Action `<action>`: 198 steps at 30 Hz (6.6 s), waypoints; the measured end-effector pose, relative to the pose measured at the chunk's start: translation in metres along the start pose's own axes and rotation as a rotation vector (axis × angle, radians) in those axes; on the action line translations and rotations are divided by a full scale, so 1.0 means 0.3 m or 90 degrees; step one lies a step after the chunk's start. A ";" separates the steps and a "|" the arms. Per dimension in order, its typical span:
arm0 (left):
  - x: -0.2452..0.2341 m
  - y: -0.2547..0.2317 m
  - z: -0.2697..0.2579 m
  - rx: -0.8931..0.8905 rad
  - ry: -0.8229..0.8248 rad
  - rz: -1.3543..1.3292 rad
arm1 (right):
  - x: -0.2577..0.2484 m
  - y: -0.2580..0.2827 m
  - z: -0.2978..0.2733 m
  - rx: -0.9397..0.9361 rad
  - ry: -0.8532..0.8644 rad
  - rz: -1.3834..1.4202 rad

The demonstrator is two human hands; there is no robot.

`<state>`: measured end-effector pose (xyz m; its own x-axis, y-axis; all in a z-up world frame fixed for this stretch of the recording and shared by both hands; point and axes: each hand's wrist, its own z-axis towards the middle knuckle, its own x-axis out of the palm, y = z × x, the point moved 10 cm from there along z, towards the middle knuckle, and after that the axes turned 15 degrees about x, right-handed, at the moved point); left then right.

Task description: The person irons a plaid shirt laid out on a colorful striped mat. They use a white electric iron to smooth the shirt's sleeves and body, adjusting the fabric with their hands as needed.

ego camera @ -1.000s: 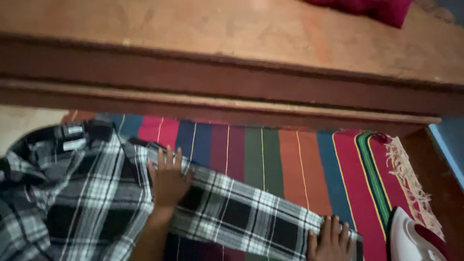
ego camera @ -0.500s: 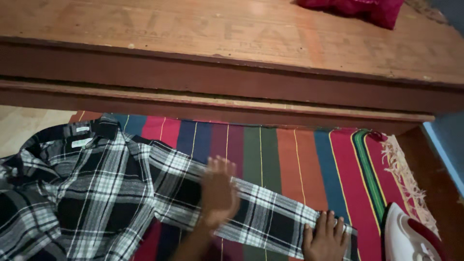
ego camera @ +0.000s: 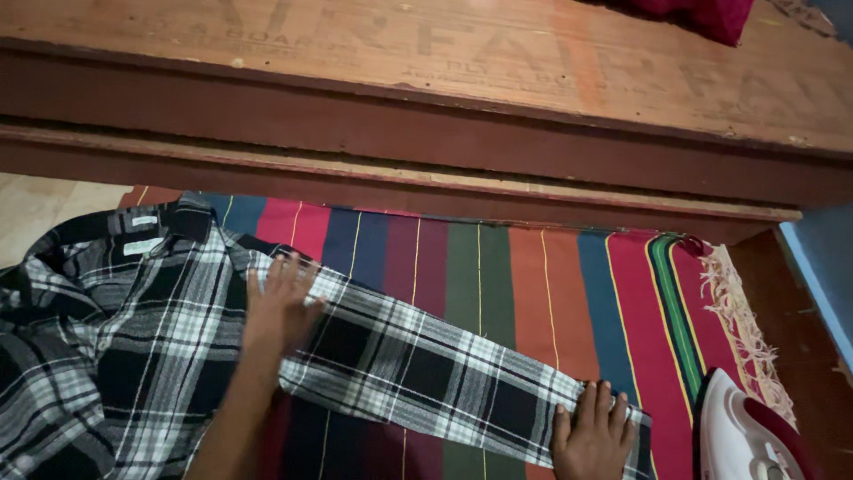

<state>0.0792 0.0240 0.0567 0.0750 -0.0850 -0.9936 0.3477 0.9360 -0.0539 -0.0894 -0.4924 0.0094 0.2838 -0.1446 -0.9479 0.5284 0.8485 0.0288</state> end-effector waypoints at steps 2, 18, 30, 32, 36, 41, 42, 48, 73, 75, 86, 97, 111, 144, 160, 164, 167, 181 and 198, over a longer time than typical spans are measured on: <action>0.023 0.056 -0.009 -0.007 -0.070 0.005 | -0.015 0.007 -0.004 -0.012 -0.003 0.017; 0.077 -0.810 -0.115 0.124 -0.168 -0.212 | -0.084 0.034 -0.003 -0.045 -0.016 0.037; 0.035 -0.040 -0.214 -0.073 -0.071 0.027 | -0.088 0.045 -0.011 -0.023 -0.002 0.055; 0.042 -0.043 -0.218 -0.073 -0.079 0.043 | -0.087 0.050 -0.016 -0.014 0.009 0.038; 0.036 -0.048 -0.221 -0.060 -0.112 0.053 | -0.085 0.044 -0.005 -0.008 0.020 0.040; 0.038 -0.049 -0.228 -0.059 -0.131 0.044 | -0.081 0.045 -0.017 -0.012 0.013 0.052; 0.038 -0.051 -0.230 -0.062 -0.129 0.041 | -0.088 0.046 -0.018 -0.012 0.011 0.053; 0.007 -0.050 -0.221 -0.076 -0.142 0.015 | -0.191 0.204 0.019 -0.018 0.046 -0.134; 0.039 -0.029 -0.248 -0.030 -0.185 0.005 | -0.046 0.236 -0.001 -0.187 0.256 -0.023; 0.048 -0.037 -0.258 -0.012 -0.190 0.035 | -0.071 0.133 0.030 -0.195 0.199 0.020; 0.096 -0.248 -0.305 -0.156 -0.075 0.224 | -0.036 0.070 0.049 -0.201 0.165 0.061; 0.074 -0.797 -0.369 0.086 -0.124 -0.007 | -0.050 0.075 0.053 -0.196 0.157 0.055; 0.148 -0.947 -0.065 0.041 -0.072 -0.037 | -0.080 0.082 0.052 -0.199 0.139 0.094; 0.037 -0.756 0.099 0.085 -0.004 -0.165 | -0.093 0.099 0.054 -0.213 0.123 0.092; 0.240 0.173 -0.104 -0.178 0.001 0.076 | -0.068 0.092 0.064 -0.198 0.157 0.040; 0.230 0.141 -0.109 -0.156 -0.064 0.047 | -0.068 0.084 0.064 -0.204 0.148 0.051; 0.206 0.108 -0.148 -0.147 -0.110 0.052 | -0.080 0.089 0.059 -0.208 0.121 0.078; 0.103 -0.132 -0.316 -0.144 -0.151 0.109 | -0.137 0.015 0.174 -0.009 0.174 0.287; 0.128 0.289 0.024 -0.248 0.075 0.009 | 0.069 -0.145 0.382 0.016 0.393 0.311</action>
<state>0.1190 0.0994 0.0145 -0.0390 -0.0533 -0.9978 -0.0338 0.9981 -0.0520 -0.0147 -0.5906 0.0248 -0.0031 0.5575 -0.8302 0.4782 0.7300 0.4884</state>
